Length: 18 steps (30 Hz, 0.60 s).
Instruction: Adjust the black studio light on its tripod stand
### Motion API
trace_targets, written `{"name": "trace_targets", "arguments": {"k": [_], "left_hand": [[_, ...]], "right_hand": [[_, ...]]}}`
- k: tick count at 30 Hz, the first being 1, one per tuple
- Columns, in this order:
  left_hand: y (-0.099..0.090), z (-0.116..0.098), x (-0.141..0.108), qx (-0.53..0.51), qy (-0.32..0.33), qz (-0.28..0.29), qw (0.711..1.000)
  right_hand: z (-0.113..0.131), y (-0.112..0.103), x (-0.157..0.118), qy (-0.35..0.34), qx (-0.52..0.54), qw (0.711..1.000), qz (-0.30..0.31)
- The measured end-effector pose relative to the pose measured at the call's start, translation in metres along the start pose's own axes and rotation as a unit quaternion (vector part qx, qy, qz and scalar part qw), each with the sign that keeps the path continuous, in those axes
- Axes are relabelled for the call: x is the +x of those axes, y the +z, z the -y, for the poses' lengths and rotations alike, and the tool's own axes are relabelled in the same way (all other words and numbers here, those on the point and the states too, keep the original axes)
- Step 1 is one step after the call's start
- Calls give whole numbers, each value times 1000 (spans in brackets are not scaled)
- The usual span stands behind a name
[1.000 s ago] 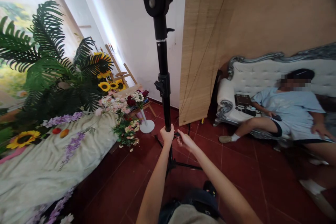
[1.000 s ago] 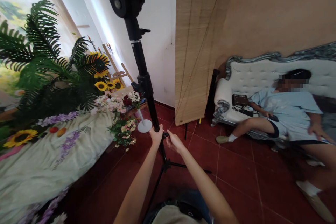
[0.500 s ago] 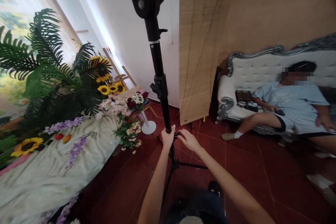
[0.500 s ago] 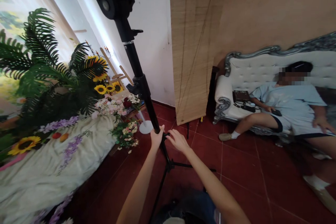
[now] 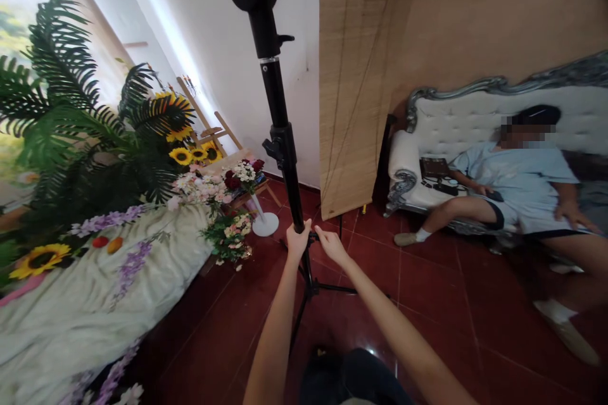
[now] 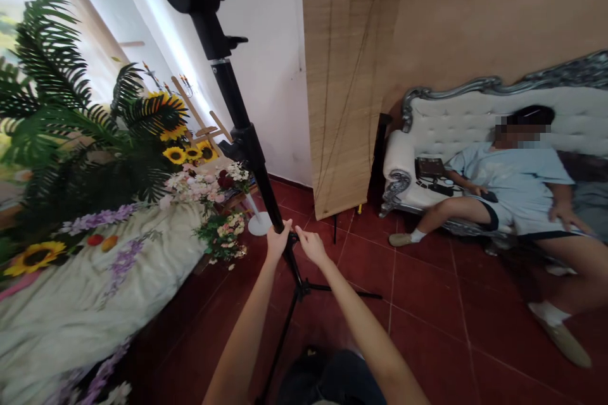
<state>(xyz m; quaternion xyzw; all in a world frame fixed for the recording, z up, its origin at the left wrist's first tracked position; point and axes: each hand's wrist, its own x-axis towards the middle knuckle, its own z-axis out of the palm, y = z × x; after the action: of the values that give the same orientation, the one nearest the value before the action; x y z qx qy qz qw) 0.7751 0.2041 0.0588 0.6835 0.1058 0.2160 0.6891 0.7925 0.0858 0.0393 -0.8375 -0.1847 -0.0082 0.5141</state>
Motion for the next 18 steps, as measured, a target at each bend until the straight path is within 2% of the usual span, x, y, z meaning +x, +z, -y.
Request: {"name": "trace_targets", "arguments": {"k": [3, 5, 8, 11, 14, 16, 18], "left_hand": [[3, -9, -9, 25, 14, -27, 999], [4, -19, -17, 50, 25, -51, 997], [-2, -32, -35, 78, 34, -56, 995], [-20, -32, -71, 79, 25, -33, 996], [-47, -14, -143, 69, -49, -7, 996], [-65, 1, -214, 47, -129, -7, 991], [-80, 13, -299, 30, -212, -26, 977]], "right_hand": [[5, -2, -16, 12, 57, 998, 5], [5, -4, -40, 28, 115, 992, 44], [-4, -14, -93, 43, 156, 977, 142], [-20, -30, -154, 69, 166, 963, 203], [-37, -49, -218, 131, 188, 953, 197], [-44, -61, -262, 164, 207, 946, 186], [-46, -74, -307, 178, 225, 939, 190]]}}
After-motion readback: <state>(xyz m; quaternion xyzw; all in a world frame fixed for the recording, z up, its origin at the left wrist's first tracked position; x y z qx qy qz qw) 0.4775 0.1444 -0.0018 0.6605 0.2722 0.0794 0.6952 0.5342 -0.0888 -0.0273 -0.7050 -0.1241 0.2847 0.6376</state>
